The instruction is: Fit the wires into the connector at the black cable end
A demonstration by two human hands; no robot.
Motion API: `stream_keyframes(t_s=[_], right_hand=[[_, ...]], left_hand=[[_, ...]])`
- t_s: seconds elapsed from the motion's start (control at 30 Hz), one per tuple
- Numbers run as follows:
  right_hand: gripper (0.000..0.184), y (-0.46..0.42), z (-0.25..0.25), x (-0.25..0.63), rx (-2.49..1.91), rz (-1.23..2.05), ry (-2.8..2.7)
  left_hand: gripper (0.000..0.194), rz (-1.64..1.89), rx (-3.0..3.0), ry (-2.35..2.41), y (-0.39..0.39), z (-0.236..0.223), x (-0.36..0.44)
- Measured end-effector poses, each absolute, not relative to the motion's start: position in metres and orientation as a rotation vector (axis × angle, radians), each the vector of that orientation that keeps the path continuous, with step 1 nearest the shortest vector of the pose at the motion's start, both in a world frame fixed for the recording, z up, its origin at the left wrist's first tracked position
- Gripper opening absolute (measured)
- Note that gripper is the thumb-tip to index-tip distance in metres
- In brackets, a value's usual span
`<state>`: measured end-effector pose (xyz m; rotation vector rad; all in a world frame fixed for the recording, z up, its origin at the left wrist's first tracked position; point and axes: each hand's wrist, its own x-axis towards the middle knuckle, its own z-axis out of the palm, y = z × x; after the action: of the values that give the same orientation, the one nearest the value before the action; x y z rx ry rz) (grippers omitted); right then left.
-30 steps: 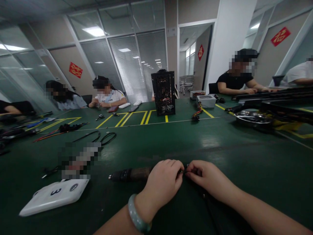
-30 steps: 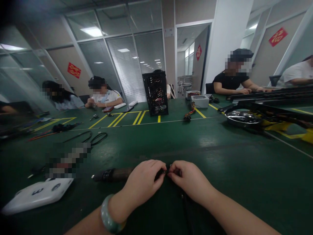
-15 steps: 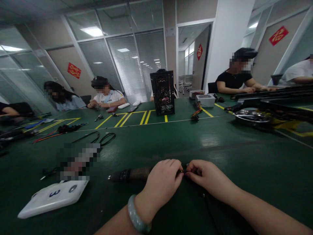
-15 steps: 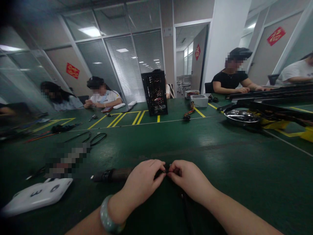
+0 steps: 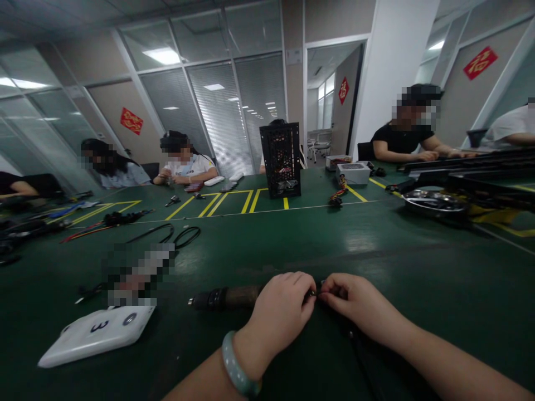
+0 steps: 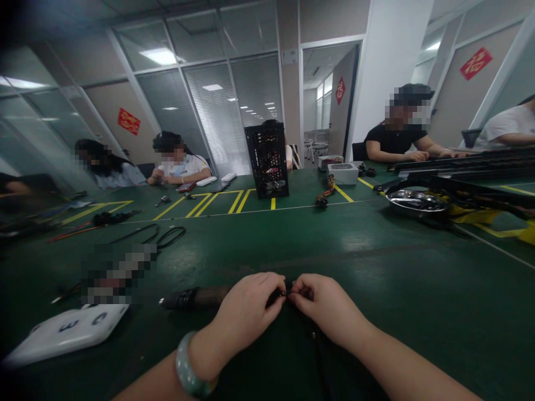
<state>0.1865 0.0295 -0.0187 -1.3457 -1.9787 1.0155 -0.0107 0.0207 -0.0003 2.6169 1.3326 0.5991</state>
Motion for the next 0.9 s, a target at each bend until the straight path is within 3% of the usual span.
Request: stream_keyframes(t_s=[0.33, 0.6, 0.9], right_hand=[[0.014, 0.0309, -0.0185, 0.1869, -1.355, 1.058, -1.977], [0.013, 0.0302, -0.0190, 0.1863, -1.351, 1.014, -1.997], [0.012, 0.0304, -0.0188, 0.1875, -1.355, 1.026, -2.002]], left_hand=[[0.007, 0.634, 2.610, 1.326, 0.0202, -0.0010, -0.0111], [0.018, 0.647, 2.613, 1.328, 0.0194, 0.0000, -0.0102], [0.010, 0.674, 2.597, 1.277, 0.0214, -0.0007, -0.0121]])
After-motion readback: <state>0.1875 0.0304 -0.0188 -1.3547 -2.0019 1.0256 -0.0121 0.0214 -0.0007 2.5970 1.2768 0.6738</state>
